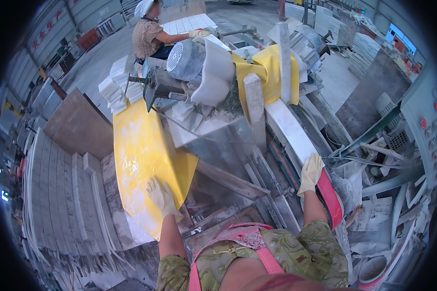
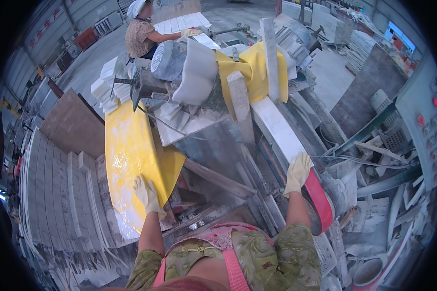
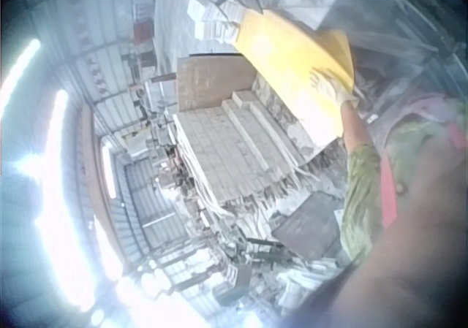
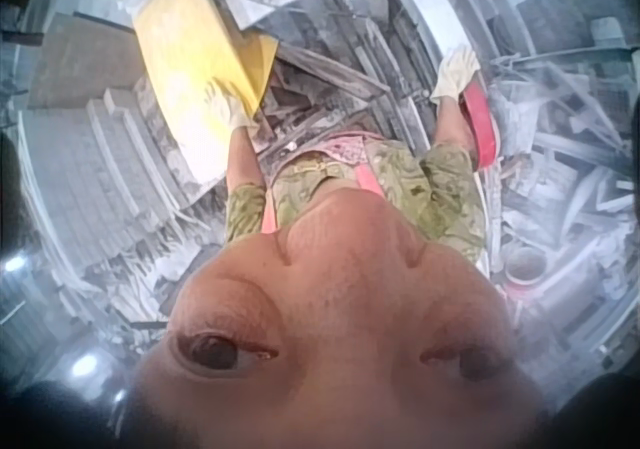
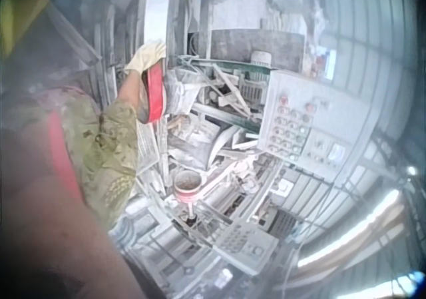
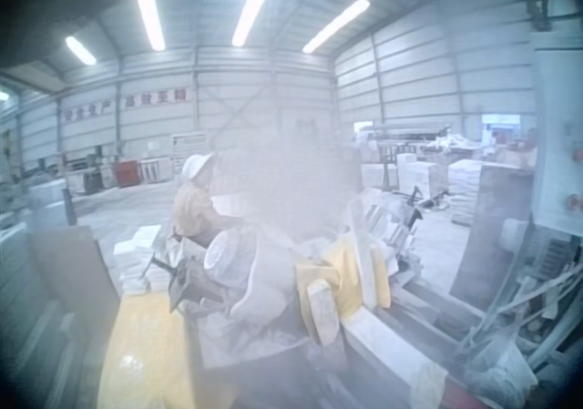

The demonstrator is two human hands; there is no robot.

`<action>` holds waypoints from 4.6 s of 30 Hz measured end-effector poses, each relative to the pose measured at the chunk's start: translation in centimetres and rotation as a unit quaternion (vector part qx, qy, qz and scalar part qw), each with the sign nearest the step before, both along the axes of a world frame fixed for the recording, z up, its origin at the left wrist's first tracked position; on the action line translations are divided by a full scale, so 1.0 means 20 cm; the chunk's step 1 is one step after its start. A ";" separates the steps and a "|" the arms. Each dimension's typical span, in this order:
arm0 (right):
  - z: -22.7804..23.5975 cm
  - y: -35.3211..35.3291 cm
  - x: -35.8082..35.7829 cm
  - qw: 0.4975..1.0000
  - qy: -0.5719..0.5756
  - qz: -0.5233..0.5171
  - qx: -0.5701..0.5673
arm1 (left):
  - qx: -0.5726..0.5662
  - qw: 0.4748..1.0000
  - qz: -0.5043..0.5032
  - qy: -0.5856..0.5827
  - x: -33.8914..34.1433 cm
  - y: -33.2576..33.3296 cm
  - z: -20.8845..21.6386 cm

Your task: The person repeatedly rubs a white rectangular tile against a yellow abrasive surface on a machine, then places the tile on a stack. The person handles multiple tiles one at a time, flipping and repositioning them as needed.

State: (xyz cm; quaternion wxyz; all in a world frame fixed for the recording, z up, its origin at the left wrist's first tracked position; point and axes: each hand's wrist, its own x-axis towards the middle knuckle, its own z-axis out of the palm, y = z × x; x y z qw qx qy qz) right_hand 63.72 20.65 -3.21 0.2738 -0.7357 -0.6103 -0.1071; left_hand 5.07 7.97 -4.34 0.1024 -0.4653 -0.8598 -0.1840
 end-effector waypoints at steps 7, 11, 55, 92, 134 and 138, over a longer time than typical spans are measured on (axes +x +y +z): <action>-0.03 0.01 0.00 0.999 -0.033 -0.006 0.031 | -0.002 1.000 0.000 0.003 0.01 0.00 0.02; -0.03 0.01 -0.01 0.998 -0.056 -0.026 0.010 | -0.012 1.000 -0.001 -0.002 0.02 0.00 0.05; -0.29 -0.01 0.18 0.990 0.044 -0.112 -0.068 | -0.036 0.999 -0.001 0.006 0.01 0.00 0.04; -0.19 -0.19 0.21 0.989 -0.059 -0.081 -0.105 | -0.009 1.000 -0.006 -0.010 0.03 0.00 0.06; 0.27 -0.51 0.36 0.941 -0.192 0.103 -0.258 | -0.026 1.000 0.004 0.006 -0.02 0.01 0.00; 0.28 -0.53 0.42 0.945 -0.178 0.149 -0.232 | -0.016 1.000 0.003 0.009 -0.01 0.01 0.00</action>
